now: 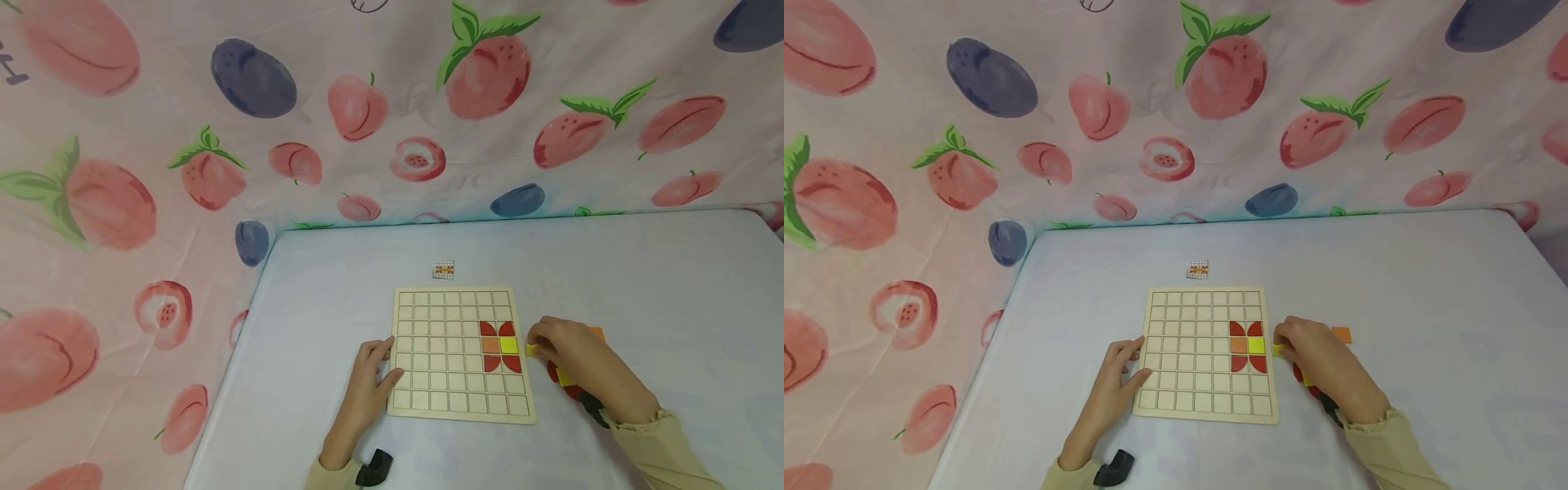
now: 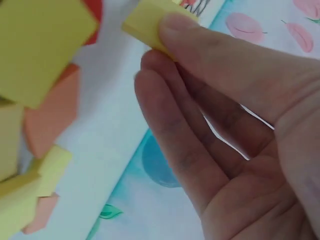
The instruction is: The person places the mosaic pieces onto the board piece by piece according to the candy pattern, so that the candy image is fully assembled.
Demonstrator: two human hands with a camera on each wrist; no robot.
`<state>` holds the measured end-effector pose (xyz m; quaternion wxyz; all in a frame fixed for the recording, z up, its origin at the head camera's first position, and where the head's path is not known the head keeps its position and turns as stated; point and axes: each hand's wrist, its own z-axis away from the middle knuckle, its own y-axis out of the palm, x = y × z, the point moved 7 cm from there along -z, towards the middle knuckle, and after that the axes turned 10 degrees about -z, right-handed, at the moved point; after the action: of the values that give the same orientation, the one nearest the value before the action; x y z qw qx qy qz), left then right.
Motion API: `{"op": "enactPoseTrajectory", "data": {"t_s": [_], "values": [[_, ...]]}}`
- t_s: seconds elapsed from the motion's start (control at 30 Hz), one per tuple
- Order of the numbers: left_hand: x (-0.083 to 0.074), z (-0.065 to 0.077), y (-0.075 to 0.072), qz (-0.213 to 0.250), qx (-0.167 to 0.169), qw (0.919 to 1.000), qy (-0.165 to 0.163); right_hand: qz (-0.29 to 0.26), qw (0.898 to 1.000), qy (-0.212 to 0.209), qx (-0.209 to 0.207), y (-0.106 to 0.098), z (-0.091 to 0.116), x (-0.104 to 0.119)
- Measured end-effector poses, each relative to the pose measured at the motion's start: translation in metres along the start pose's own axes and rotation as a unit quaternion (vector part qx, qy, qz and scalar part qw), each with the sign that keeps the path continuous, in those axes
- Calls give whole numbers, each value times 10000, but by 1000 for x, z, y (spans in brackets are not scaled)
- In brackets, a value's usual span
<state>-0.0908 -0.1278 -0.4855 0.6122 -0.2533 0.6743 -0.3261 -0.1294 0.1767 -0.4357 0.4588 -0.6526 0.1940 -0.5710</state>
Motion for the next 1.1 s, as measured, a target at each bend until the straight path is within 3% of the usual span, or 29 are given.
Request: {"op": "enactPoseTrajectory", "data": {"t_s": [0.3, 0.7, 1.1], "values": [[-1, 0, -1, -21, -2, 10000, -19, 39, 9993, -272, -250, -11, -2, 18], [-2, 1, -1, -30, 54, 10000, -25, 56, 9956, -770, -525, -10, -12, 39], [0, 0, 1, -42, 35, 10000, 1, -150, 9969, -678, -375, 2, -30, 45]]}}
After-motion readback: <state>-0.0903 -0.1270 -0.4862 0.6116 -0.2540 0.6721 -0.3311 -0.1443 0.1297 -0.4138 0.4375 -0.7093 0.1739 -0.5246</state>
